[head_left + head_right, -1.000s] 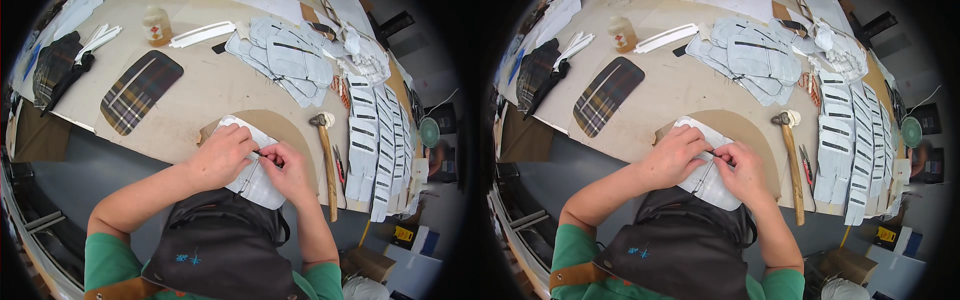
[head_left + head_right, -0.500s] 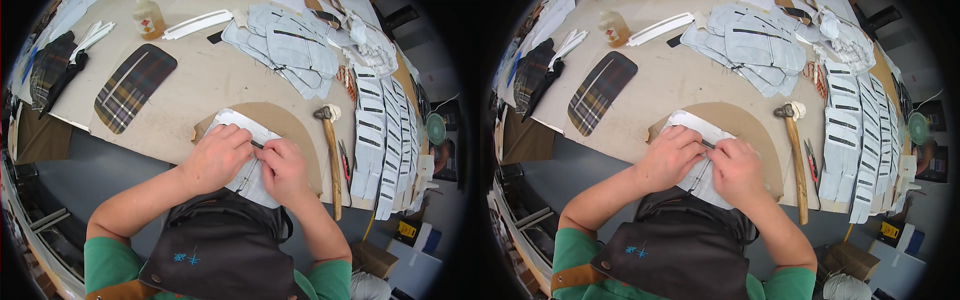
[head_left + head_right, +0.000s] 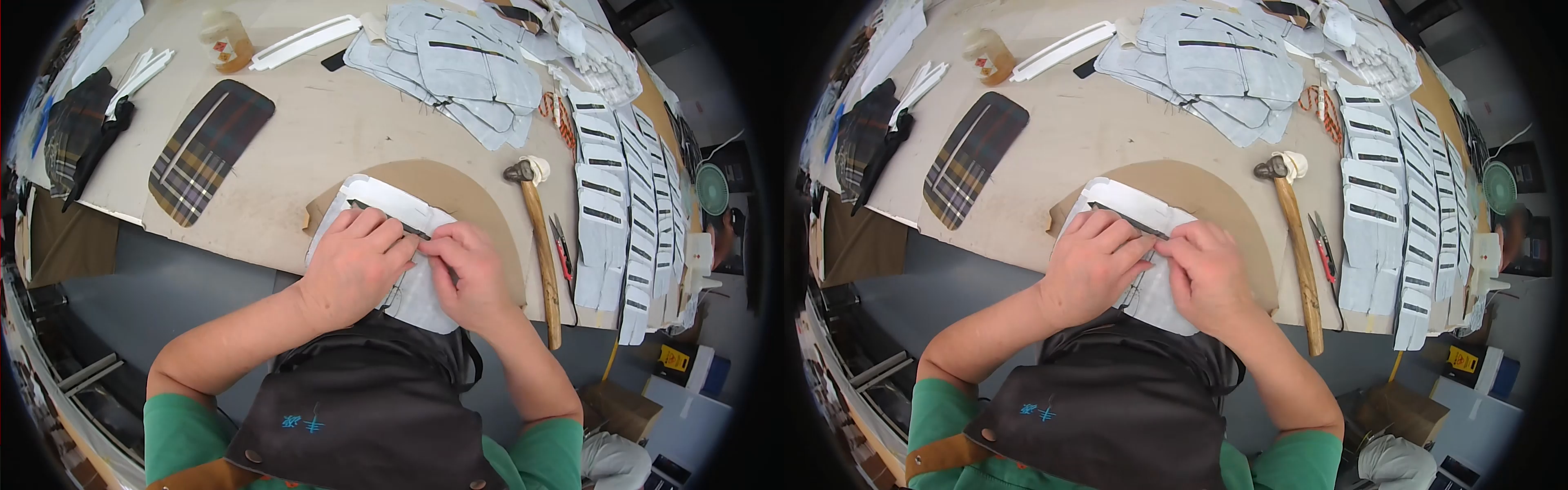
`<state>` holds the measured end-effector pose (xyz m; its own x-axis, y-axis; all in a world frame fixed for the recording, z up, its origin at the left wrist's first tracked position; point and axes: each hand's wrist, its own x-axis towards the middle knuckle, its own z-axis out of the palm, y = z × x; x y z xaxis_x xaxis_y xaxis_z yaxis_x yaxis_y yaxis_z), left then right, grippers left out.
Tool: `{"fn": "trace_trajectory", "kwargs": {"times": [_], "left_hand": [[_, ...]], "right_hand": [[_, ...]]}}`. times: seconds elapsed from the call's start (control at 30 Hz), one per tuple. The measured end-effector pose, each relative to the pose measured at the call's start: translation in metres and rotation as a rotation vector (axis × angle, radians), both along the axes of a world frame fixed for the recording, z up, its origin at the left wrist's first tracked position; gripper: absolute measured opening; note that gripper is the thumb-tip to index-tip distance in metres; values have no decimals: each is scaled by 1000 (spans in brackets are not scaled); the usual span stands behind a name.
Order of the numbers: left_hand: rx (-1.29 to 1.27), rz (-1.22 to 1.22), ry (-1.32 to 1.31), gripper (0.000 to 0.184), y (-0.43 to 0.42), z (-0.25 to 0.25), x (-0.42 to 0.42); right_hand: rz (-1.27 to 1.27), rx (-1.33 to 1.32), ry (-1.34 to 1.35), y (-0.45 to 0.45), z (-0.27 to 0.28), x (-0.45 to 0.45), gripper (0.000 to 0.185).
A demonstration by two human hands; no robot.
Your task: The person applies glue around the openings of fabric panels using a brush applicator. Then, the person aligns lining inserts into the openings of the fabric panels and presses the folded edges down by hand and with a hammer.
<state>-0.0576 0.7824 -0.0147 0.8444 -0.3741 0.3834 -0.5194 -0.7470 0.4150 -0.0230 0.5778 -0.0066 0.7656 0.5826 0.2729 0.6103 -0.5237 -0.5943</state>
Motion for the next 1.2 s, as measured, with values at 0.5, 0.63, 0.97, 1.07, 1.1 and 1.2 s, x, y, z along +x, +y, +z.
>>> {"fn": "trace_trajectory", "kwargs": {"times": [0.5,0.63,0.97,1.07,1.1,1.2], "left_hand": [[177,5,-31,33,-5,-2,-6],[220,9,-55,35,-6,-2,-9],[217,11,-44,37,-6,-4,-10],[207,8,-29,37,-6,-3,-11],[205,11,-33,37,-6,-4,-10],[195,14,-35,37,-6,-4,-10]], "right_hand": [[12,-105,-72,-15,6,-4,27],[41,-211,-125,-35,19,-8,29],[-10,-114,-75,-41,14,-8,30],[21,-177,-128,-54,17,-9,33],[32,-174,-131,-60,17,-9,35],[-26,-135,-63,-63,23,-9,38]]}}
